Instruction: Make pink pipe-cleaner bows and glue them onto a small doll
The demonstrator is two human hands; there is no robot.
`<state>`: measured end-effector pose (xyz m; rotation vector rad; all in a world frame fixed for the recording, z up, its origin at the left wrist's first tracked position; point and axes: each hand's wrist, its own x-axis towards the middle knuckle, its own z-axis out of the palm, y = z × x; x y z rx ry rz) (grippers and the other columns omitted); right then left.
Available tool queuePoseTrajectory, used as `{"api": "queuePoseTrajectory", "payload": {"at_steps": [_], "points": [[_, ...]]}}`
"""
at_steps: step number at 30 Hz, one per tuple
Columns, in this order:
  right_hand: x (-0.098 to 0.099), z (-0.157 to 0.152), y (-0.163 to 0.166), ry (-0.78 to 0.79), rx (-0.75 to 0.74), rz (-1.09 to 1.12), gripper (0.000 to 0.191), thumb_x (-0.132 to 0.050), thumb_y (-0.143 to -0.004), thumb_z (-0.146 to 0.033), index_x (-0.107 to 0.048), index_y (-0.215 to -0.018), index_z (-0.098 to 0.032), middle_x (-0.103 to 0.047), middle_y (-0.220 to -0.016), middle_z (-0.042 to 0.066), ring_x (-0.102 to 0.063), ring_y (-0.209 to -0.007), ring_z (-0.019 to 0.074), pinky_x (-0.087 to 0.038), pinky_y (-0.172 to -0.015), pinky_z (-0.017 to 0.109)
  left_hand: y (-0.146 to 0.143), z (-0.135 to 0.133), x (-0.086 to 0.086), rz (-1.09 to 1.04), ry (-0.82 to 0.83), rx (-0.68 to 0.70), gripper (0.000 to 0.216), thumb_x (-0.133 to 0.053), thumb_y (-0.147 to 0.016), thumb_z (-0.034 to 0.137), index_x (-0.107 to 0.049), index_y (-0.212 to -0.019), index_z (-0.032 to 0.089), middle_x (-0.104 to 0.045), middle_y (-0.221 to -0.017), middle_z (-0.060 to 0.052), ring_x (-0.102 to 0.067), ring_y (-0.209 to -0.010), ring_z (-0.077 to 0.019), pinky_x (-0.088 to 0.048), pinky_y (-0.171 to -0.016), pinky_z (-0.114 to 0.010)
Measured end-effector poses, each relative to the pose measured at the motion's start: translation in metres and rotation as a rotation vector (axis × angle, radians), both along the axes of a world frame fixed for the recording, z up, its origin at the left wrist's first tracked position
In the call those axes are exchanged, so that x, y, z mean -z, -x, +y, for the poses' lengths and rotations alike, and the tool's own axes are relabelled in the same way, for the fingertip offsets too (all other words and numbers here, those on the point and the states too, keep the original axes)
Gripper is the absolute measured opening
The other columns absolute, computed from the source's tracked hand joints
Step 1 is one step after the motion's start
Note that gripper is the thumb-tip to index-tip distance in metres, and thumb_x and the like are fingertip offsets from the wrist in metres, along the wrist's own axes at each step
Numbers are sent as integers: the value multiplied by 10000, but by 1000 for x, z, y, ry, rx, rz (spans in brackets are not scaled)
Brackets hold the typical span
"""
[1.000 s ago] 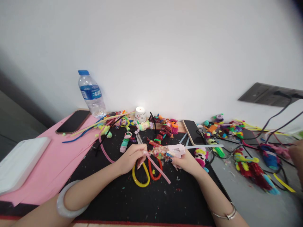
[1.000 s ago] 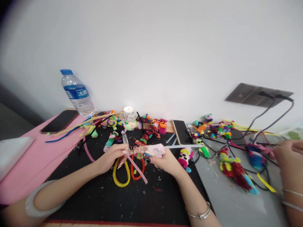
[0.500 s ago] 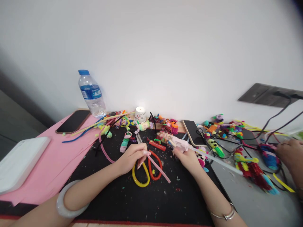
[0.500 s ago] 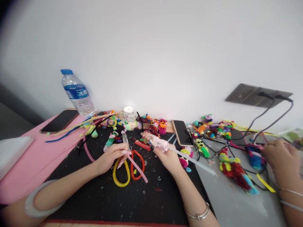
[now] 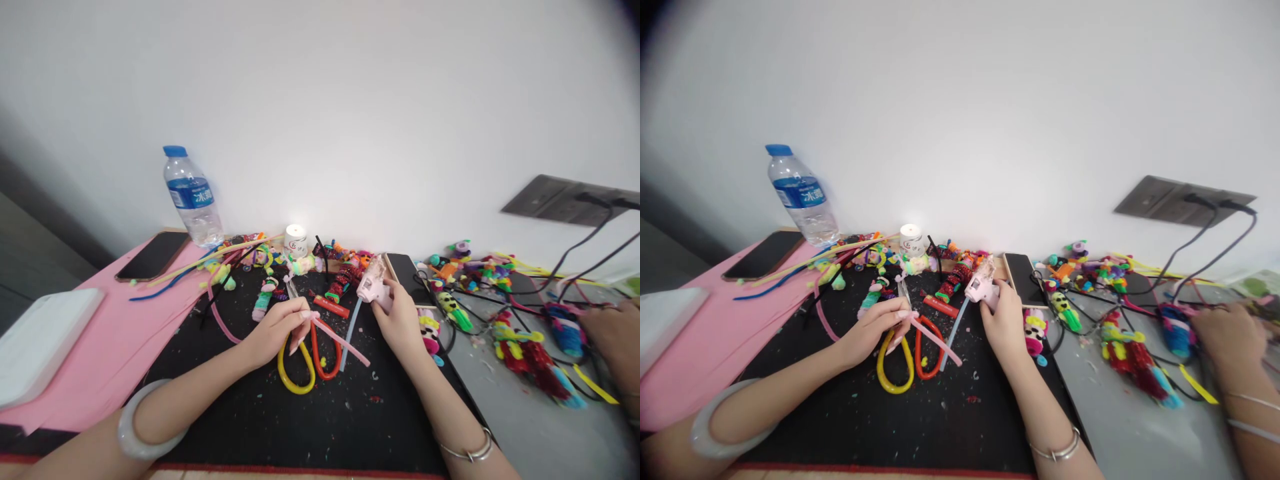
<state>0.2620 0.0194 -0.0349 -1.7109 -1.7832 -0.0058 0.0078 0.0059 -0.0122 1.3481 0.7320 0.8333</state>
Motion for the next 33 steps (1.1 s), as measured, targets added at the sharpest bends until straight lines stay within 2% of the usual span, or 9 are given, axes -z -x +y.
{"api": "queuePoseTrajectory", "payload": {"at_steps": [5,7,9,12,14,17,19,26,33], "points": [[-1,-3,2,40,70,-123,498,-510,-694,-167,-457,-1184,-94,-558,-1099,167,-493,-947,320,-415,-827,477,-1,1,0,-79,75,11,260,-415,-870,293,-416,-645,162,-470,-498,56,-416,-366,-57,-319,-383,-175],[-4,-6,6,58,109,-135,533,-515,-665,-150,-447,-1191,-109,-538,-1118,171,-470,-988,347,-403,-820,511,-1,1,1,-88,86,17,262,-411,-873,291,-412,-645,163,-470,-501,56,-417,-361,-55,-321,-381,-175],[-9,-8,10,-4,99,-109,552,-526,-645,-138,-435,-1190,-129,-501,-1169,172,-432,-1064,363,-374,-854,535,-2,1,1,-81,74,29,265,-410,-878,293,-415,-648,161,-473,-505,56,-418,-361,-52,-328,-391,-177],[-21,-15,18,-182,-70,-18,508,-540,-680,-136,-418,-1172,-156,-461,-1206,152,-391,-1148,318,-323,-946,500,-2,-1,1,-55,61,51,265,-417,-881,310,-431,-665,157,-485,-519,51,-421,-369,-52,-332,-400,-181],[-28,-20,25,-213,-251,46,390,-563,-733,-172,-443,-1104,-174,-500,-1114,125,-454,-1071,269,-369,-913,436,-3,-2,0,-39,78,68,260,-427,-877,323,-439,-679,156,-488,-524,50,-424,-372,-53,-334,-398,-181],[-30,-29,36,-59,-547,62,240,-635,-759,-251,-491,-944,-199,-557,-893,55,-522,-832,197,-438,-737,323,-4,-4,-1,-17,98,95,257,-430,-877,333,-438,-691,156,-486,-524,51,-428,-373,-53,-336,-397,-179],[-29,-34,42,-15,-656,50,208,-646,-767,-301,-494,-865,-197,-552,-801,30,-502,-731,169,-423,-654,286,-5,-5,-1,0,91,106,269,-425,-881,339,-430,-683,157,-485,-525,50,-428,-373,-50,-341,-401,-177],[-21,-38,53,-59,-742,11,96,-461,-868,-164,-474,-776,-190,-506,-699,15,-442,-638,132,-375,-611,257,-7,-4,6,35,60,89,268,-448,-872,396,-460,-749,157,-503,-566,49,-476,-374,-61,-385,-377,-172],[-16,-38,54,-95,-720,63,105,-458,-868,-150,-476,-777,-199,-497,-679,5,-447,-620,126,-379,-595,242,-7,-2,9,23,51,95,279,-453,-867,402,-485,-762,146,-529,-581,35,-507,-379,-67,-417,-381,-176]]}}
